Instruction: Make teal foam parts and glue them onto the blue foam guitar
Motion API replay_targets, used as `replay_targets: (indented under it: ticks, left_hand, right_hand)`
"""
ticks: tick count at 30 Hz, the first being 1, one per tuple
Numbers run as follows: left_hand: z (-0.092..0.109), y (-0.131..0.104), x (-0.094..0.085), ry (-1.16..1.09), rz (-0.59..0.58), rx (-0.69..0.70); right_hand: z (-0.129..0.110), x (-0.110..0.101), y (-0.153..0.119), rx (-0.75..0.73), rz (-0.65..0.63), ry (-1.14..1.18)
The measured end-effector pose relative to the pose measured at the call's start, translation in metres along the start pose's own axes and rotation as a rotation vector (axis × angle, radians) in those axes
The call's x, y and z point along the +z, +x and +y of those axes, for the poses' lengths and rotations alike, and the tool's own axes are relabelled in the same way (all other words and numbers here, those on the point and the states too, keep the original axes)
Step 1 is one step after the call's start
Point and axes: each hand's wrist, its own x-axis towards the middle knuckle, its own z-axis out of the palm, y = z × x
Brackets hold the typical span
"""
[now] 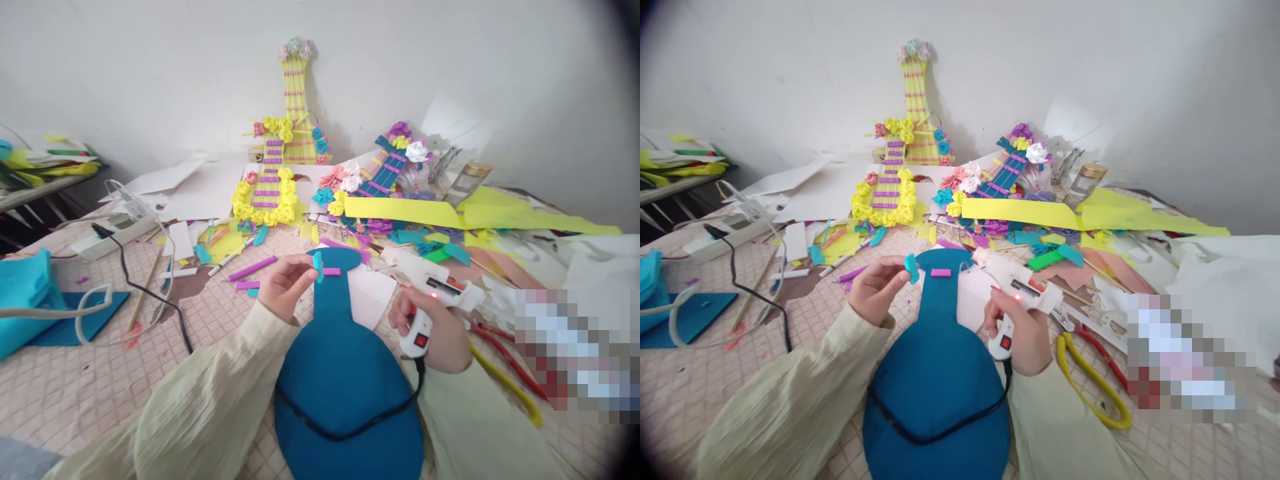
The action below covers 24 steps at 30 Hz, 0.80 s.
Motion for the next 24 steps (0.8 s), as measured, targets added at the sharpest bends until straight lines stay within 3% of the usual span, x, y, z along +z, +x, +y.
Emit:
replay_targets:
  ticks: [5, 11, 15, 19, 24]
  left_hand:
    - [-0.012, 0.007, -0.006, 0.531, -0.277, 0.302]
    - [-0.035, 0.019, -0.013, 0.890, -0.476, 0.401]
    - [-0.042, 0.021, -0.014, 0.887, -0.519, 0.376]
    - [-0.045, 0.021, -0.014, 0.828, -0.518, 0.371]
    - [-0.047, 0.019, -0.015, 0.851, -0.539, 0.369]
  right_hand:
    - [-0.004, -0.007, 0.007, 0.015, 0.019, 0.140]
    - [-0.006, 0.006, 0.002, -0.018, 0.086, 0.171]
    - [-0.006, 0.010, -0.001, -0.036, 0.139, 0.168]
    - [-0.005, 0.008, 0.000, -0.036, 0.073, 0.152]
    - [-0.004, 0.009, -0.001, -0.076, 0.106, 0.141]
